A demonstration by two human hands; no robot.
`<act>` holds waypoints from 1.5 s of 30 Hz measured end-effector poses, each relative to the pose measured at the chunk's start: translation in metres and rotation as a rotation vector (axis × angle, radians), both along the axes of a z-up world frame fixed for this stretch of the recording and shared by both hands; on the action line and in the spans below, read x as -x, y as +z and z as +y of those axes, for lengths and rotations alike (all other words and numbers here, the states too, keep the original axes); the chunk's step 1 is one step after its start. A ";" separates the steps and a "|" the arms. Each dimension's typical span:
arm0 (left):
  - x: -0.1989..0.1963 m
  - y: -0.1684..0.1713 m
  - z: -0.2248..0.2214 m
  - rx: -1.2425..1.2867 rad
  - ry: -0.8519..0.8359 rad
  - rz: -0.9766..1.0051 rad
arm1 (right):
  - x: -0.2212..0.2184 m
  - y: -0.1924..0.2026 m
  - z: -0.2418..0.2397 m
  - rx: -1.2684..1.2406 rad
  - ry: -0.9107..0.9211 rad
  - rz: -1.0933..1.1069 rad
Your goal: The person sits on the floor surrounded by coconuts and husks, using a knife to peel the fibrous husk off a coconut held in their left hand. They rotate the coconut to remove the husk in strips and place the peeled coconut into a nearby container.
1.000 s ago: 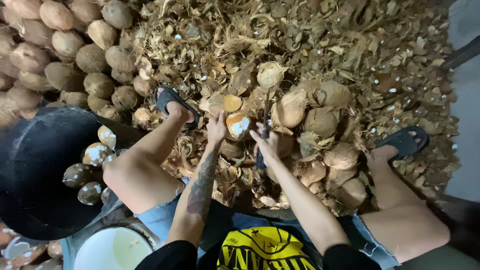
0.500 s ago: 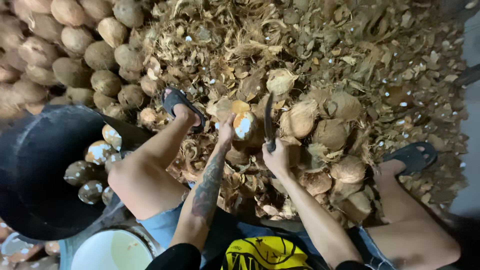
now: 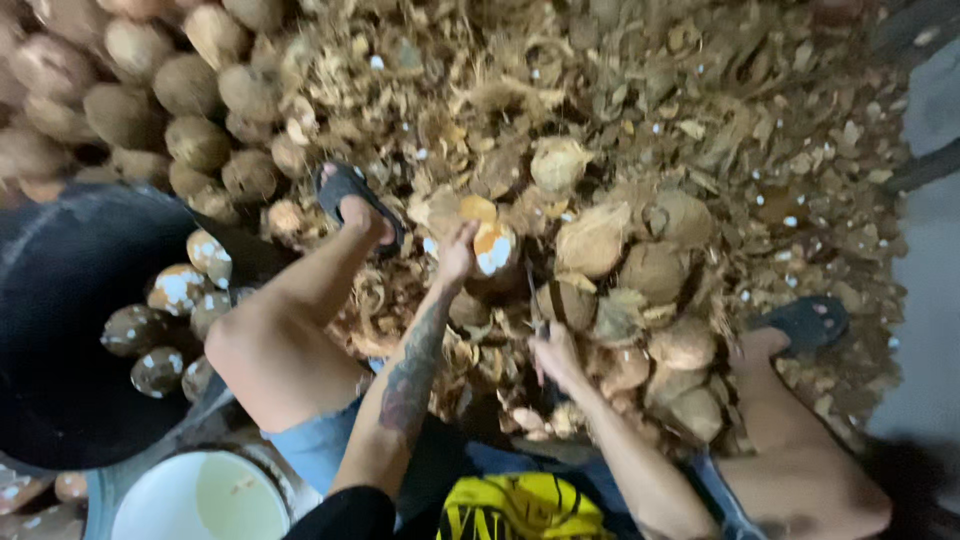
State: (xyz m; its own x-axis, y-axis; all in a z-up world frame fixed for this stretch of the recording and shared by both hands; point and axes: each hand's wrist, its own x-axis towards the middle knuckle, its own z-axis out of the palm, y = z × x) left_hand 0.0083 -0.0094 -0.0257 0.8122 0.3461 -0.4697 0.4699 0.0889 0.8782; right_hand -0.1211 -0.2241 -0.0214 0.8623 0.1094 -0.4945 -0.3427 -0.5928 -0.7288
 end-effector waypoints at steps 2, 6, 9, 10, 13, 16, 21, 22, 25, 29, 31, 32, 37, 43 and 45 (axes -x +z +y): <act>0.013 -0.006 0.000 0.070 0.048 -0.095 | 0.015 0.002 0.005 -0.064 -0.158 0.223; 0.010 0.008 -0.002 0.139 0.072 -0.193 | -0.002 0.029 0.005 -0.122 -0.102 0.167; 0.008 0.002 -0.002 0.207 0.091 -0.187 | -0.009 0.044 0.003 -0.286 -0.139 0.045; 0.011 0.003 -0.003 0.229 0.100 -0.184 | -0.004 0.065 0.002 -0.458 -0.113 -0.222; 0.018 0.005 -0.004 0.247 0.103 -0.168 | 0.027 0.075 -0.016 -0.535 -0.094 -0.386; 0.007 0.008 0.001 0.248 0.106 -0.176 | 0.010 0.057 0.003 -0.328 -0.066 -0.166; 0.014 0.017 0.002 0.283 0.064 -0.188 | 0.001 0.032 0.016 0.043 -0.049 0.225; 0.018 0.017 0.000 0.328 0.071 -0.172 | 0.009 0.029 0.013 0.024 -0.092 0.239; 0.017 0.014 0.004 0.389 0.088 -0.150 | 0.010 0.030 0.009 -0.039 -0.068 0.220; 0.003 -0.012 0.017 0.450 0.010 -0.145 | -0.003 0.022 0.006 -0.103 -0.101 0.208; 0.000 -0.012 0.026 0.021 -0.273 -0.246 | -0.004 0.025 0.003 -0.111 -0.121 0.178; 0.005 -0.013 0.029 -0.410 -0.550 -0.325 | 0.002 0.026 0.001 -0.115 -0.143 0.161; 0.004 0.006 0.007 -0.314 -0.354 0.192 | 0.005 0.030 -0.006 -0.209 -0.186 0.060; 0.017 0.001 0.003 -0.020 -0.071 -0.070 | 0.010 0.031 -0.007 -0.221 -0.234 0.028; 0.021 -0.005 0.004 0.001 -0.016 -0.162 | 0.011 0.052 -0.005 -0.231 -0.221 -0.016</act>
State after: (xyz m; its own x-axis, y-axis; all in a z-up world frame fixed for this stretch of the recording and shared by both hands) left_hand -0.0131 -0.0056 -0.0309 0.8827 0.3320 -0.3327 0.3238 0.0836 0.9424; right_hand -0.1322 -0.2291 0.0310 0.8852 0.0259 -0.4645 -0.4322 -0.3233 -0.8418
